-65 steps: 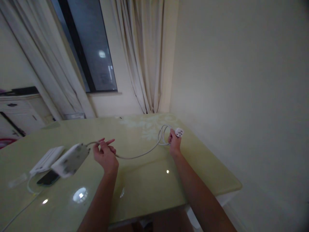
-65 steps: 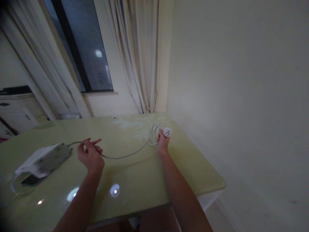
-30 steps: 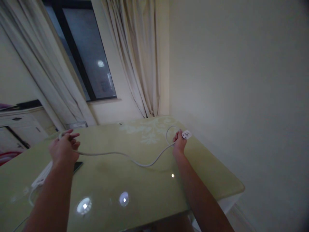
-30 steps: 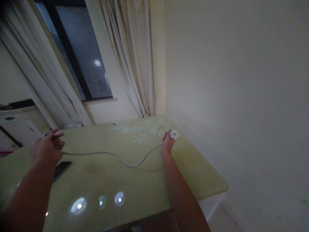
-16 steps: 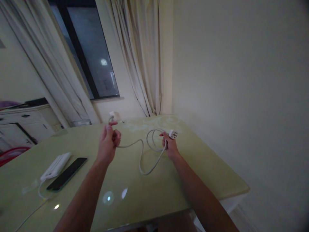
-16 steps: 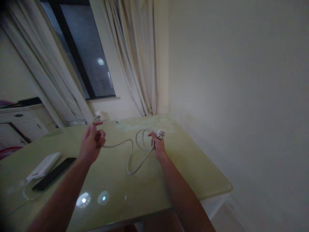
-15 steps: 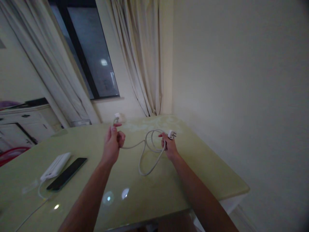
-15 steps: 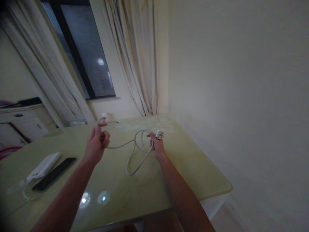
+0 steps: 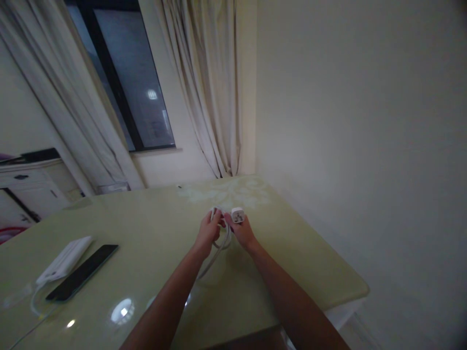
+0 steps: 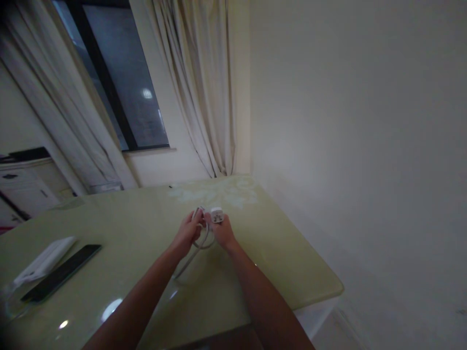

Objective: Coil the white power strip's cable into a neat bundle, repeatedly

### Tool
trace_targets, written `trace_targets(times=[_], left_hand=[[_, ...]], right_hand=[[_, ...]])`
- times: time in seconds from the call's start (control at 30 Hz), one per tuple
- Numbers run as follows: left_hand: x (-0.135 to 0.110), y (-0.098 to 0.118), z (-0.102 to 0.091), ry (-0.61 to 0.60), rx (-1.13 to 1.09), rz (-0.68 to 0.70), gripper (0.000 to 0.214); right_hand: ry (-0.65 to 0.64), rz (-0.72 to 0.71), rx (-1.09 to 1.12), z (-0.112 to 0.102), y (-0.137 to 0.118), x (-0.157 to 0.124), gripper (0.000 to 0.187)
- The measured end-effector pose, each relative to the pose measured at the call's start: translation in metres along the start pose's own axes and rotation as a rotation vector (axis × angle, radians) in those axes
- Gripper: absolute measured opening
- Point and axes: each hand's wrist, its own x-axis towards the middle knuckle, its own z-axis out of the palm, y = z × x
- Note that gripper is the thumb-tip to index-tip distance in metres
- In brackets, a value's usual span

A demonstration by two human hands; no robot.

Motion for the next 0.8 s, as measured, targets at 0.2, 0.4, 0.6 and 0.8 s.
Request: trace_targets(times=[0.2,0.4,0.6,0.8], left_hand=[[0.001,0.017,-0.020,-0.014,-0.049,-0.031,0.053],[0.013,0.065,-0.057,0.033,0.472,0.110,0.044],[0.020,0.092,-0.100,0.206,1.017,0.450,0.044],[0.021,0.076,-0.127,0.429,0.851,0.465,0.044]], right_hand=[[-0.118,-0.051,-0.039,0.003,-0.009,-0.005,0.045],[0.223,0.029,0.355,-0.013,-0.010,0.011,0.051],[0.520,-0.018,0.622,-0.046,-0.013,0.027,0.046],[0.772,0.011,0.516,-0.060,-0.001,0.034,0.043]])
